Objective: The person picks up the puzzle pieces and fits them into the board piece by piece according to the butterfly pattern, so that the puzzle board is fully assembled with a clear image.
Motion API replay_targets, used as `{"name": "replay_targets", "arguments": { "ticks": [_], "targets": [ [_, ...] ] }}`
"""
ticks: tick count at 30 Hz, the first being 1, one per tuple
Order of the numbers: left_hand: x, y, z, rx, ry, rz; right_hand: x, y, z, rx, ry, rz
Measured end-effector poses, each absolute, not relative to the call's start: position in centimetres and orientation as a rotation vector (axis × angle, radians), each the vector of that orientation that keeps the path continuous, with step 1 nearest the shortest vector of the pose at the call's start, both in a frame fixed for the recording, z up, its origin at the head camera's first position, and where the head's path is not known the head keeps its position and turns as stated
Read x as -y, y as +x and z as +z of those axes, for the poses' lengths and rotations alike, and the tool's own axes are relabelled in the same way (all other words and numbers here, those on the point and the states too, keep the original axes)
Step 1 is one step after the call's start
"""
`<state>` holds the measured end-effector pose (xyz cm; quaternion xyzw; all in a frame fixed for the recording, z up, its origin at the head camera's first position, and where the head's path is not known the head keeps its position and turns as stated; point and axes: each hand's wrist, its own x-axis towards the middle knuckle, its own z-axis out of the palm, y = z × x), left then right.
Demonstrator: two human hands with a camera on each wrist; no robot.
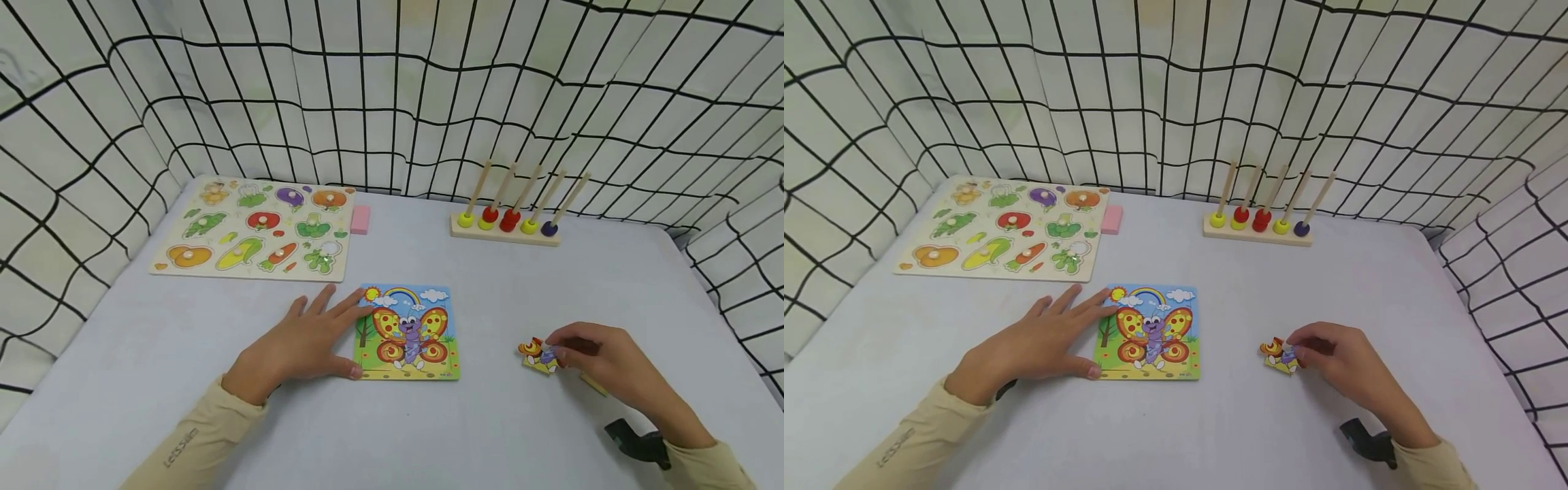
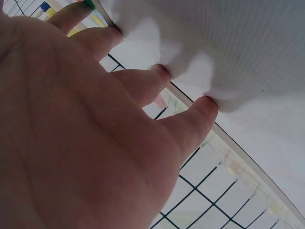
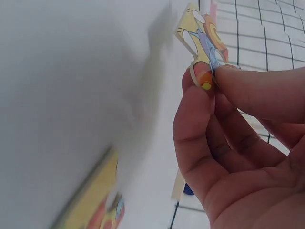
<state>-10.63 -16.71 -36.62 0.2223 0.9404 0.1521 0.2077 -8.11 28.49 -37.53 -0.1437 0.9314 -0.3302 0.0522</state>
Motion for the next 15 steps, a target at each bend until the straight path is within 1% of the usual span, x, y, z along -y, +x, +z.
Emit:
{"name": "replay_targets", "arguments": {
  "ticks": [6,15],
  "targets": [
    [16.6,-10.6,-36.7,-2.619,0.617,0.429,-27.0,-8.6,-37.5,-2.767,-0.437,-1.084],
    [16.7,-10.6,-36.8,-2.625,0.625,0.422,-23.5,-9.3,-37.3,-2.71,-0.526,-1.149]
  ]
}}
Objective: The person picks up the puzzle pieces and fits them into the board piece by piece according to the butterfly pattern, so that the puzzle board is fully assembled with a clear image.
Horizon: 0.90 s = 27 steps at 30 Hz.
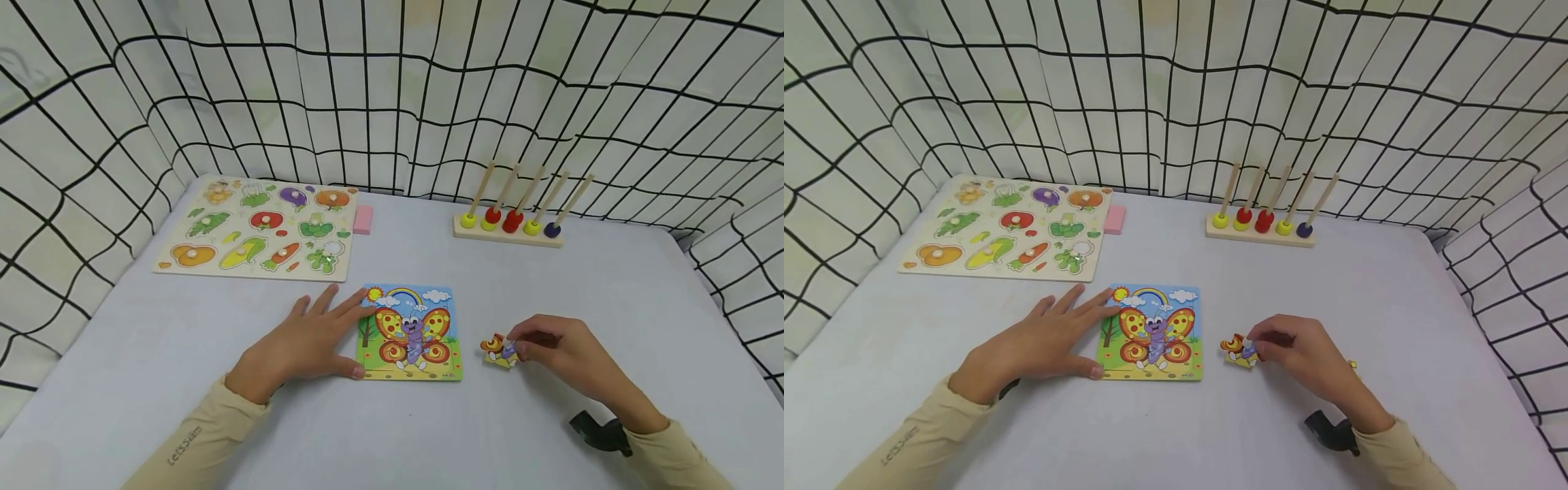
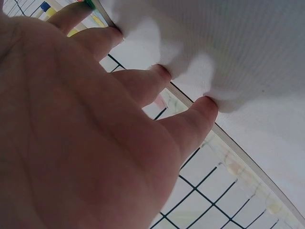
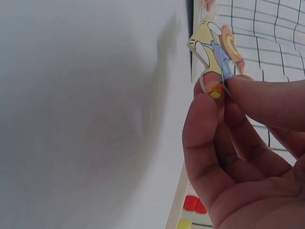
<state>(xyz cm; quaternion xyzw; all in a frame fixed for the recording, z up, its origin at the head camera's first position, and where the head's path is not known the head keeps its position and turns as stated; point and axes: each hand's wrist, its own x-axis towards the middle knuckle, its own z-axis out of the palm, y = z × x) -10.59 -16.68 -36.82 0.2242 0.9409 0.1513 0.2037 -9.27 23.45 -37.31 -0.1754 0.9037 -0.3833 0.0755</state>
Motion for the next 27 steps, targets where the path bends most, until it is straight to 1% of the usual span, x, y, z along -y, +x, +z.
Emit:
{"name": "replay_targets", "arguments": {
  "ticks": [21,27],
  "targets": [
    [16.5,-10.4,-36.4,-2.619,0.605,0.423,-17.8,-10.3,-36.9,-2.57,-0.681,-1.219],
    [16.5,-10.4,-36.4,-2.619,0.611,0.412,-16.4,-10.6,-37.3,-2.522,-0.766,-1.253]
  ]
}}
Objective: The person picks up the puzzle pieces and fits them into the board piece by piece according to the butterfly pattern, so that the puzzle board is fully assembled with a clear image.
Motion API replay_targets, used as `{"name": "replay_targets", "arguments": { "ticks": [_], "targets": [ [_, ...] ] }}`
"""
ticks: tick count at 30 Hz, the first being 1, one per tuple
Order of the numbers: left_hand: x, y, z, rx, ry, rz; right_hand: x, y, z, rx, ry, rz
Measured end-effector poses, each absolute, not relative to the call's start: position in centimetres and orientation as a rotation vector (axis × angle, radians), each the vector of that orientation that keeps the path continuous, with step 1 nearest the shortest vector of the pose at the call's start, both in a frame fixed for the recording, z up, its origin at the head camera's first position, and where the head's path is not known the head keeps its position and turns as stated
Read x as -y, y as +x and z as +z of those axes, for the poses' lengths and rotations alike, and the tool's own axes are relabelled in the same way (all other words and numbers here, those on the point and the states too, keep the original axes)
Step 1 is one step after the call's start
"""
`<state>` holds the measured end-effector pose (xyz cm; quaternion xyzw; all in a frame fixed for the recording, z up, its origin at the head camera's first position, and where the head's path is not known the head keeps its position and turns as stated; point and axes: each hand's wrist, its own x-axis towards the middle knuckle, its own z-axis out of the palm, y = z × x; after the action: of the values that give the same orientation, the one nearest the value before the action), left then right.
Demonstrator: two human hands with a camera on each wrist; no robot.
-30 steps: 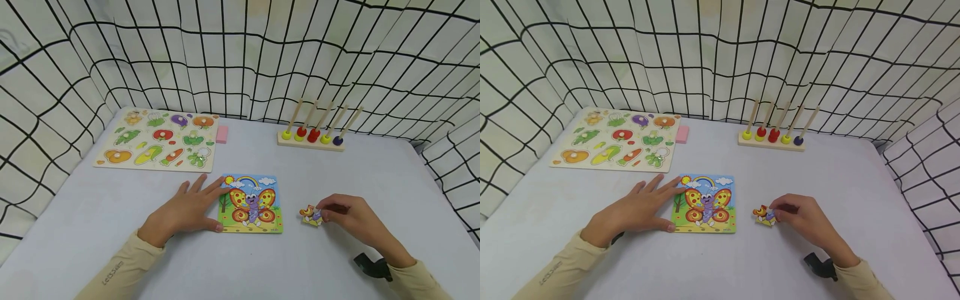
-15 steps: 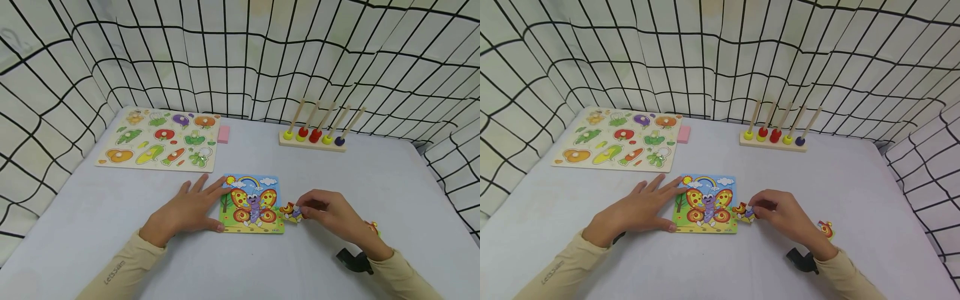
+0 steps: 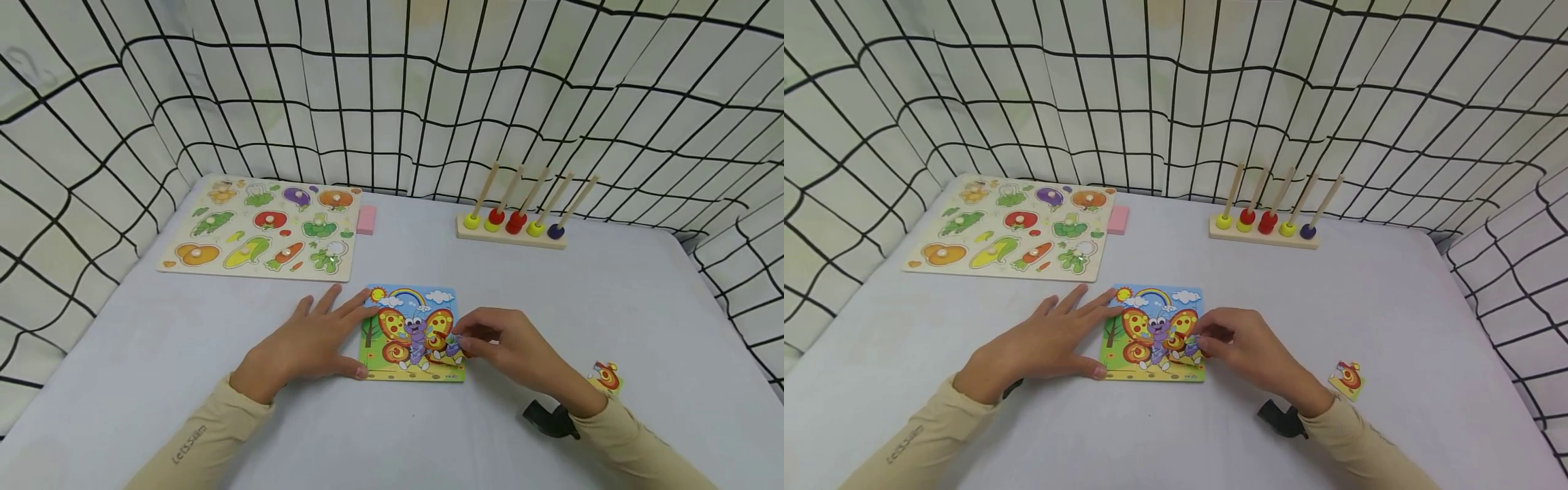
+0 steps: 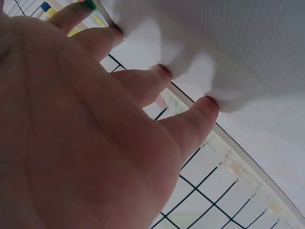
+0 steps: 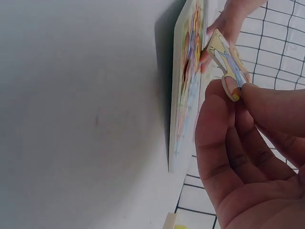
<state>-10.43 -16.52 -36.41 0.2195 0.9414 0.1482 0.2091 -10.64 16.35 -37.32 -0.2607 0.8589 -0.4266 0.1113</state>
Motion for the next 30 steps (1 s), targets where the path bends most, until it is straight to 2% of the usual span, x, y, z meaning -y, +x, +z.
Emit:
{"name": "replay_targets", "arguments": {
  "ticks": [22,30],
  "targets": [
    [16.7,-10.6,-36.7,-2.626,0.621,0.4,-12.0,-11.2,-38.3,-2.488,-0.994,-1.193],
    [16.8,-10.6,-36.7,-2.618,0.628,0.397,-11.3,-11.2,-38.3,-2.521,-0.981,-1.123]
  ]
}}
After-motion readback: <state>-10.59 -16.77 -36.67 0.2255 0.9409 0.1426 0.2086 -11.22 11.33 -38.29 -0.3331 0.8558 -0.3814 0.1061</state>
